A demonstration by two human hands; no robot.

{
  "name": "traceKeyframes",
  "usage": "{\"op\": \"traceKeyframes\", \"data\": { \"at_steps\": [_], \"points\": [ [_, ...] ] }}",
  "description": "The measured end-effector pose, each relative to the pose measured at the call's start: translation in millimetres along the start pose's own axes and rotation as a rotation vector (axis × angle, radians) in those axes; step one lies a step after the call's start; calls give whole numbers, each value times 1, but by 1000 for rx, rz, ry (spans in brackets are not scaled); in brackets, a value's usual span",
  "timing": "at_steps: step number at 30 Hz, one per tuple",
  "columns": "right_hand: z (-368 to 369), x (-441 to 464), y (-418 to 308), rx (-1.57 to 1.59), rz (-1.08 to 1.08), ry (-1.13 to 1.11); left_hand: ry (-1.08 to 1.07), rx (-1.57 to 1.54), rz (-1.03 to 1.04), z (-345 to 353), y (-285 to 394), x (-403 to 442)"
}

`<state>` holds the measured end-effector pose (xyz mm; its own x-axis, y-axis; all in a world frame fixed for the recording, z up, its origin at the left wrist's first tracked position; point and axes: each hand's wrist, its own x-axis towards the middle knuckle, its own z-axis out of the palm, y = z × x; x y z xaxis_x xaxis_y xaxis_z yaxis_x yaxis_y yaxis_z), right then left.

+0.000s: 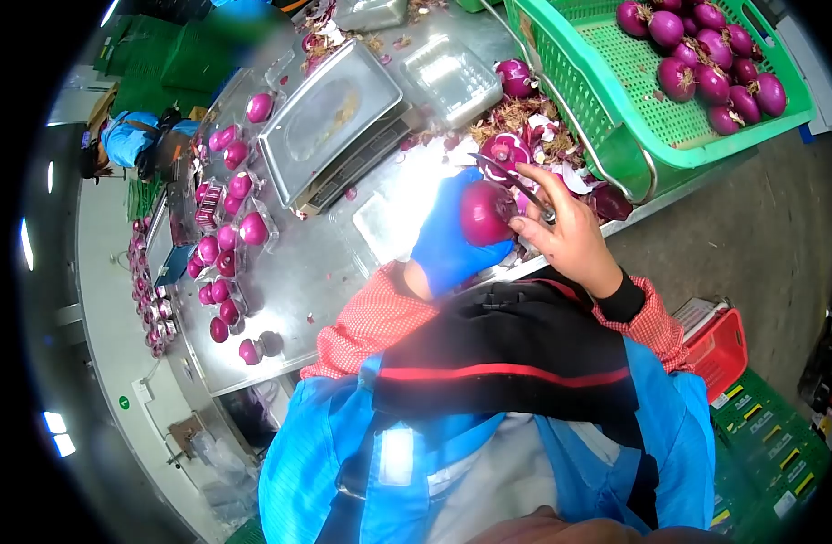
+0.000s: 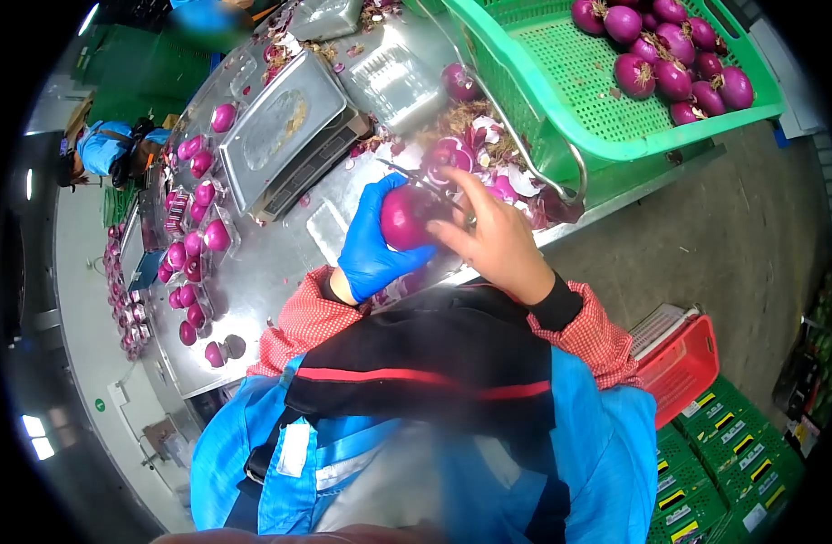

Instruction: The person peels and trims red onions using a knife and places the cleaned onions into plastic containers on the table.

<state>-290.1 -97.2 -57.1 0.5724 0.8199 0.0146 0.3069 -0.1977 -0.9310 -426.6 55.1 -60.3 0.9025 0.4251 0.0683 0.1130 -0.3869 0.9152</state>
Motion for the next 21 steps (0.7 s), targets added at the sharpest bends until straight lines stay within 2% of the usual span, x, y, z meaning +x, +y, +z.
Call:
{"op": "traceKeyframes", "data": {
  "at_steps": [5, 8, 9, 10, 11, 12, 14, 15, 17, 18, 19, 21],
  "points": [
    [8, 13, 18, 93, -154, -134, -14, 220, 47, 3, 2, 1],
    [10, 6, 21, -131, -196, -187, -30, 364, 134, 5, -19, -4],
    [19, 1, 26, -69, -195, -230, -166, 412, 52, -1, 15, 4],
    [29, -5, 27, -9, -198, -274, 33, 426, 278, 3, 4, 3],
    [36, -11, 19, -82, -281, -254, 43, 401, 146, 3, -2, 2],
    [41, -15, 14, -149, -358, -234, 98, 590, 326, 2, -18, 2],
    [41, -11, 22, -44, -216, -157, 122, 244, -28, 6, 0, 1],
    [28, -6, 17, -214, -319, -95, 69, 43, -142, 3, -5, 2],
    [15, -2, 12, -162, -187, -26, -68, -255, -395, -9, -9, 4],
    [11, 0, 5, -165, -125, -5, -73, -378, -392, -10, -30, 2],
    [8, 2, 11, -147, -120, -97, -79, -502, -389, -7, -70, 1],
    [24, 8, 51, -21, -163, -20, -140, -560, -337, -6, -88, -1]
  ]
}}
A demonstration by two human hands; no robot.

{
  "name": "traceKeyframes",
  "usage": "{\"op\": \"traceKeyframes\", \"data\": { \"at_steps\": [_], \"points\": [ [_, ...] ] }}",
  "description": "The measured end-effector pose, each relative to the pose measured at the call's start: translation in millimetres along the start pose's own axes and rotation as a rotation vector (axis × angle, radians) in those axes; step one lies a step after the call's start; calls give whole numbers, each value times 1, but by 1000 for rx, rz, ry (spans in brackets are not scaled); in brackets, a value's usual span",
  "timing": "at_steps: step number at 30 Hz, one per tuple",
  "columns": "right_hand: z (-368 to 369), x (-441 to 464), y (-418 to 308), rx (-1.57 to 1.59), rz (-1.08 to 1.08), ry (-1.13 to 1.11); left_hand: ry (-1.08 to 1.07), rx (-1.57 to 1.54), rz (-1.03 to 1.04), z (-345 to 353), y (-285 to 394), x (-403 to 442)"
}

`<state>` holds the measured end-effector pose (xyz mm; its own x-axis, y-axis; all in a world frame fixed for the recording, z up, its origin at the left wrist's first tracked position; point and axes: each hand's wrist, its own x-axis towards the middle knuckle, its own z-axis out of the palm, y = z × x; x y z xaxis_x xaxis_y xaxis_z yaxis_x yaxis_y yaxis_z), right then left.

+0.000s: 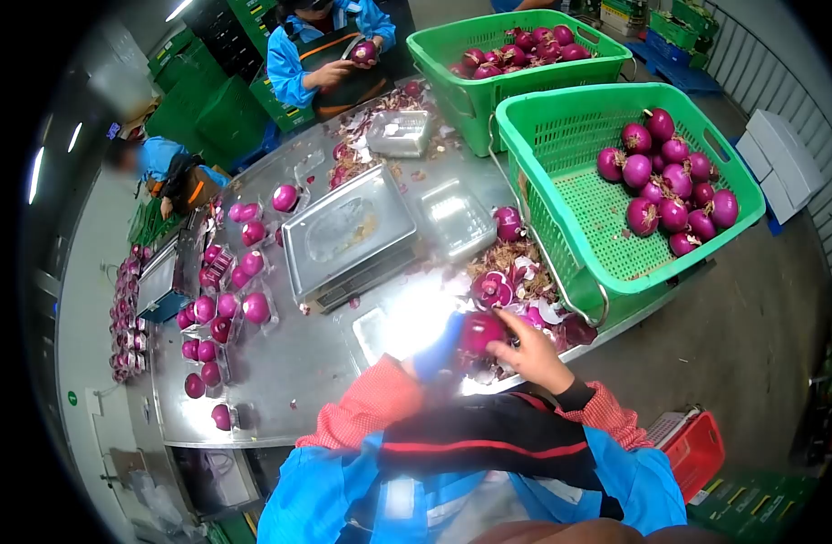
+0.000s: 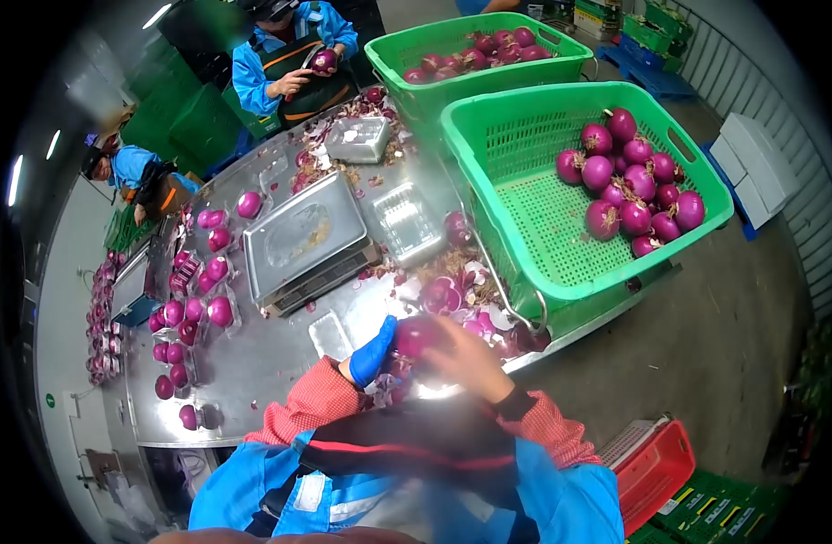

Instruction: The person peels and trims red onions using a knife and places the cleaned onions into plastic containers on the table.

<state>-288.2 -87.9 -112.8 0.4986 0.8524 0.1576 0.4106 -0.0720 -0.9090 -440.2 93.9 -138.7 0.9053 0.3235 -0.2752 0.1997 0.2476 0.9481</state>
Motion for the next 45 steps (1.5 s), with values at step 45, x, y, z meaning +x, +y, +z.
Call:
{"op": "traceKeyframes", "data": {
  "at_steps": [45],
  "points": [
    [-9, 1, -55, -188, -118, 140, 29, -516, 63, 34, 40, -25]
  ]
}}
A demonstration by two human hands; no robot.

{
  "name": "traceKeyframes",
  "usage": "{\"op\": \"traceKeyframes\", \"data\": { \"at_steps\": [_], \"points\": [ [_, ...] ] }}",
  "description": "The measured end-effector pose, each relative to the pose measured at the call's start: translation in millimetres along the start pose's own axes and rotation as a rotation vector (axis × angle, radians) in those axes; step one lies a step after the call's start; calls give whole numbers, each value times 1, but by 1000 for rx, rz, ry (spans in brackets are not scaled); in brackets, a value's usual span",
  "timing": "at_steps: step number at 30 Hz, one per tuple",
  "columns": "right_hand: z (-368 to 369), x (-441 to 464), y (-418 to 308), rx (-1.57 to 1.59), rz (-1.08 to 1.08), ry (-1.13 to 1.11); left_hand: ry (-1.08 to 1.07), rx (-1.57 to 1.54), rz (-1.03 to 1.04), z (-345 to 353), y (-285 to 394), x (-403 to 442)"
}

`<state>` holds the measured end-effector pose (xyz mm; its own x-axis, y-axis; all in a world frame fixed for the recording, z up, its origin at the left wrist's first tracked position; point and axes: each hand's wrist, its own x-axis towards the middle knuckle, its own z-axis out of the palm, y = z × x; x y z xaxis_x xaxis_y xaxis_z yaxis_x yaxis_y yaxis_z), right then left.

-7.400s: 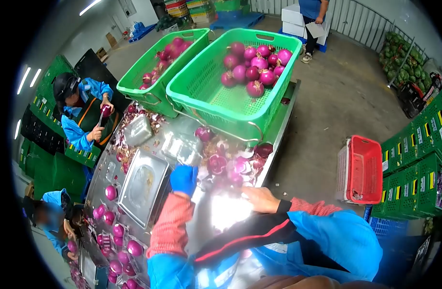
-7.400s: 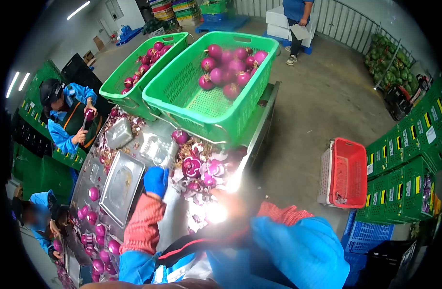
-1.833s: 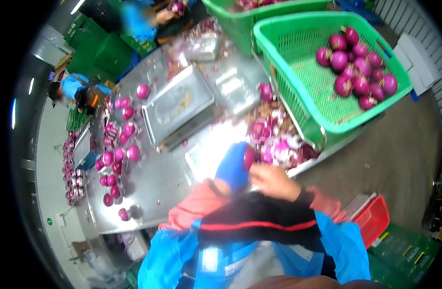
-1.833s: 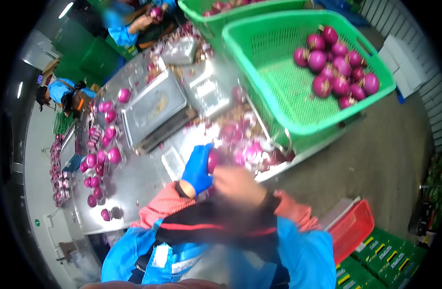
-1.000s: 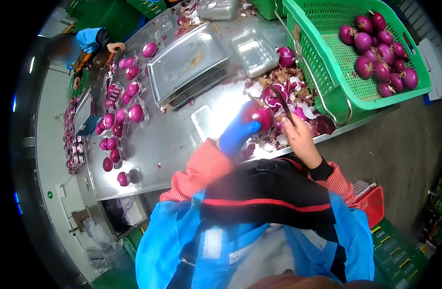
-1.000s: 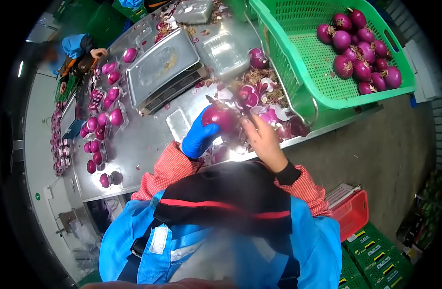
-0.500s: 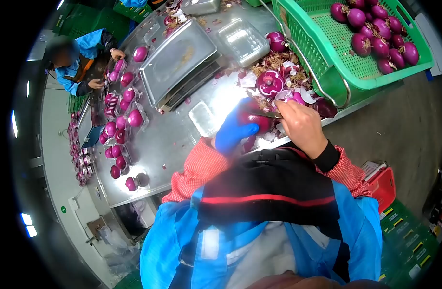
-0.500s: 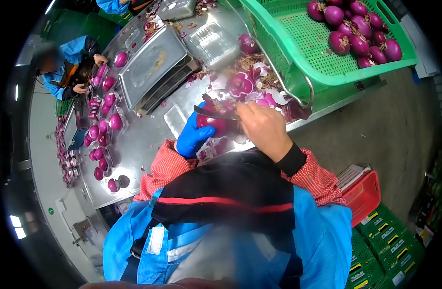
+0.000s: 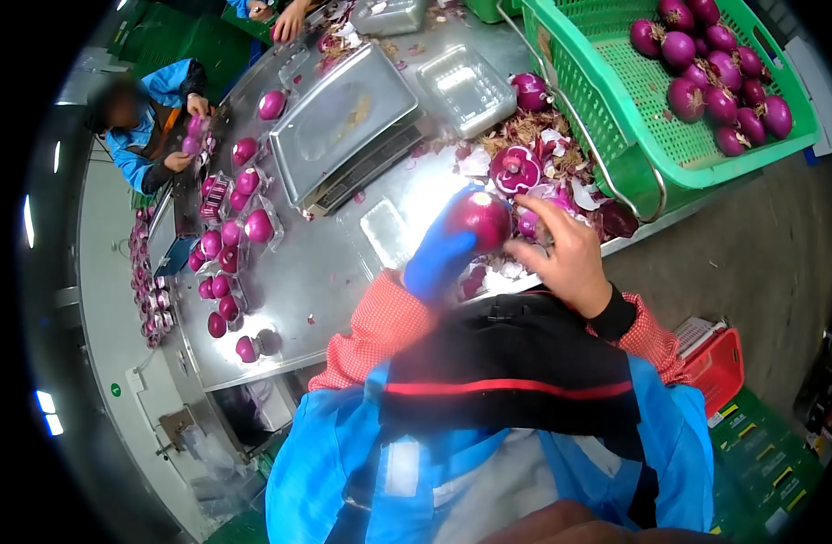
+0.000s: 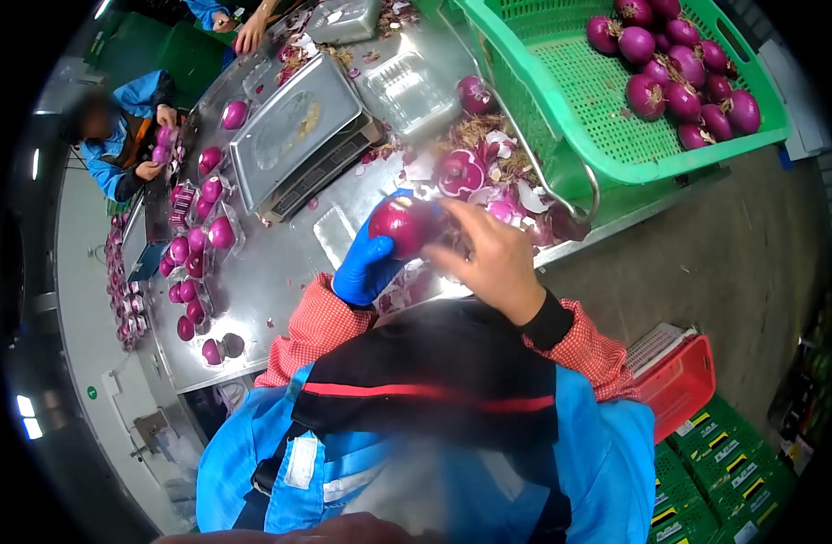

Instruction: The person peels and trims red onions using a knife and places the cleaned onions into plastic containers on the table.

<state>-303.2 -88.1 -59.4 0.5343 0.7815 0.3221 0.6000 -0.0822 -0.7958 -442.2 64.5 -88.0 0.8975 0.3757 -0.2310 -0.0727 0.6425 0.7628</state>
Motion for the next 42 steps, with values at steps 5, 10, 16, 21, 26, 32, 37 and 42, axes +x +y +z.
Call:
{"op": "traceKeyframes", "data": {
  "at_steps": [5, 10, 16, 21, 26, 32, 37, 42],
  "points": [
    [22, 4, 4, -49, -173, 49, -138, -279, -99, -12, -6, -10],
    [46, 11, 25, 59, 69, 73, 119, 7, -65, -32, 7, -32],
    [72, -17, 28, 82, 206, -109, 366, 1097, 24, -116, 51, -62],
    [119, -29, 59, -121, -19, -152, 707, 1641, -182, -184, 34, -46],
    [101, -27, 20, -90, 166, -329, 684, 1388, 113, -197, 55, -44],
    [108, -72, 33, 193, 419, -397, 504, 1313, 528, -167, 94, -2],
    [41, -10, -3, 218, 94, -830, 261, 1371, 730, -97, 119, 37],
    [18, -34, 85, 359, 223, -860, 180, 1225, 635, -25, 120, 94]
  ]
}}
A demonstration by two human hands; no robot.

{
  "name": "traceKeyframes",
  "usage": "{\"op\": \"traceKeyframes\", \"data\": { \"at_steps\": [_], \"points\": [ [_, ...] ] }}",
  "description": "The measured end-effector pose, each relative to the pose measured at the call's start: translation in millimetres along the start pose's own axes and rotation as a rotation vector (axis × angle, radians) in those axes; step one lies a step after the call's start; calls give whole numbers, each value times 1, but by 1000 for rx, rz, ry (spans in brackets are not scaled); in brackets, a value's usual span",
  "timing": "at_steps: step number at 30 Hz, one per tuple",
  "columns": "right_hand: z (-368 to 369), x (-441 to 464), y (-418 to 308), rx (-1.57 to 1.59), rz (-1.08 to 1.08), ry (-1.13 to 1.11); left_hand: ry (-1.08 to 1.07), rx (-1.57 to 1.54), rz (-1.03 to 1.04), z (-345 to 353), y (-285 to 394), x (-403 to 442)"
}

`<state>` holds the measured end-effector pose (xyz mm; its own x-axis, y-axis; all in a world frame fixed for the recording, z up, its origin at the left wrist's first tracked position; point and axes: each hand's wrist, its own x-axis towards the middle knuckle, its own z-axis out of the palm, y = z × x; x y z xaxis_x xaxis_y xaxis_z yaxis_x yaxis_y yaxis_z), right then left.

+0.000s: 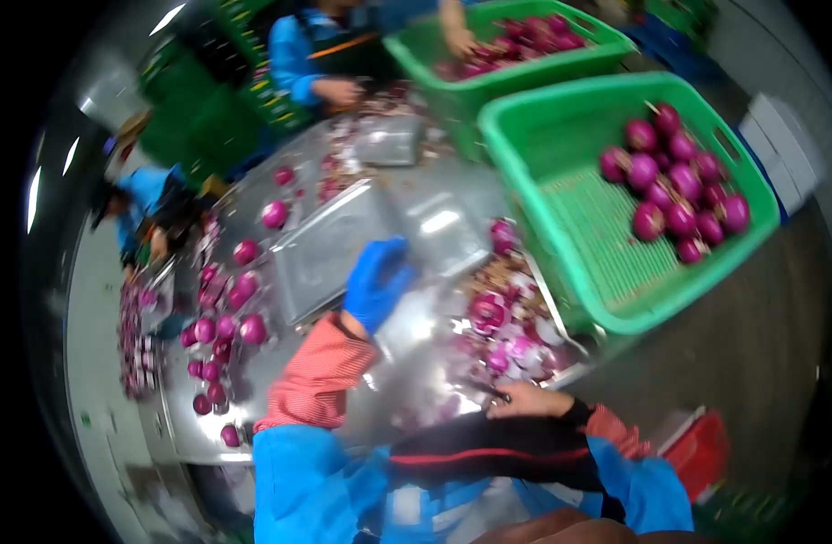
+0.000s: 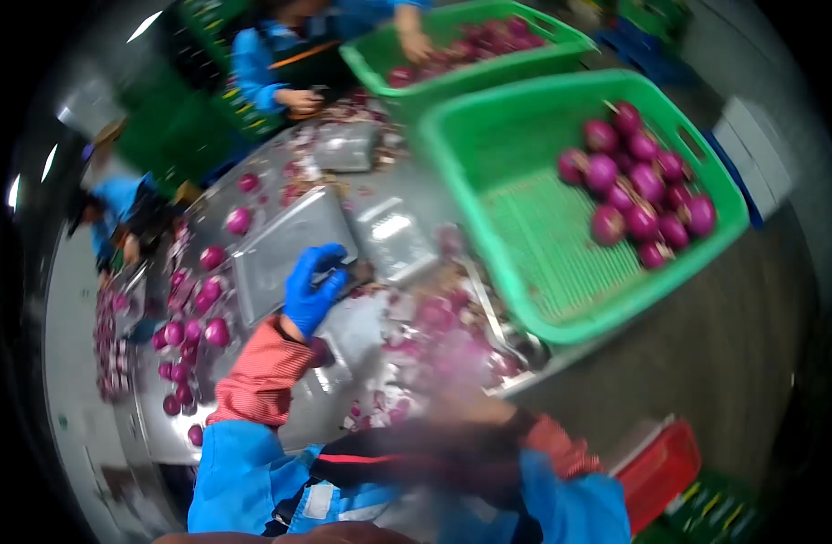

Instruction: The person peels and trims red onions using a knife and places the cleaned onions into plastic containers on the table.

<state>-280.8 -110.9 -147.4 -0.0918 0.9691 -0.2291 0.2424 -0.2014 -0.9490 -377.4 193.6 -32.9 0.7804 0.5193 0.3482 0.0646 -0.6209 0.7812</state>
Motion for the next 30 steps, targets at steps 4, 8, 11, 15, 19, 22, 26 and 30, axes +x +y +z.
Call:
{"op": "traceKeyframes", "data": {
  "at_steps": [4, 8, 11, 15, 19, 22, 26, 30],
  "points": [
    [-19, -12, 44, -92, -157, -2, -134, 16, 280, 54, 56, 77],
    [-24, -17, 62, -7, -87, 135, -370, -27, 497, 125, 125, 153],
    [-30, -23, 79, -18, -31, 147, -564, -20, 496, 205, 154, 203],
    [-37, -41, 113, 158, -63, 169, -785, 53, 283, 328, 163, 256],
    [-88, -85, 80, 85, 26, 52, -691, 62, 377, 459, 139, 303],
    [-100, -108, 89, 191, 18, 69, -536, 228, 531, 527, 162, 315],
    [-110, -137, 97, 313, 66, 120, -525, 644, 355, 573, 202, 312],
    [-107, -164, 99, 463, 140, 176, -481, 696, 353, 577, 210, 319]
  ]
}}
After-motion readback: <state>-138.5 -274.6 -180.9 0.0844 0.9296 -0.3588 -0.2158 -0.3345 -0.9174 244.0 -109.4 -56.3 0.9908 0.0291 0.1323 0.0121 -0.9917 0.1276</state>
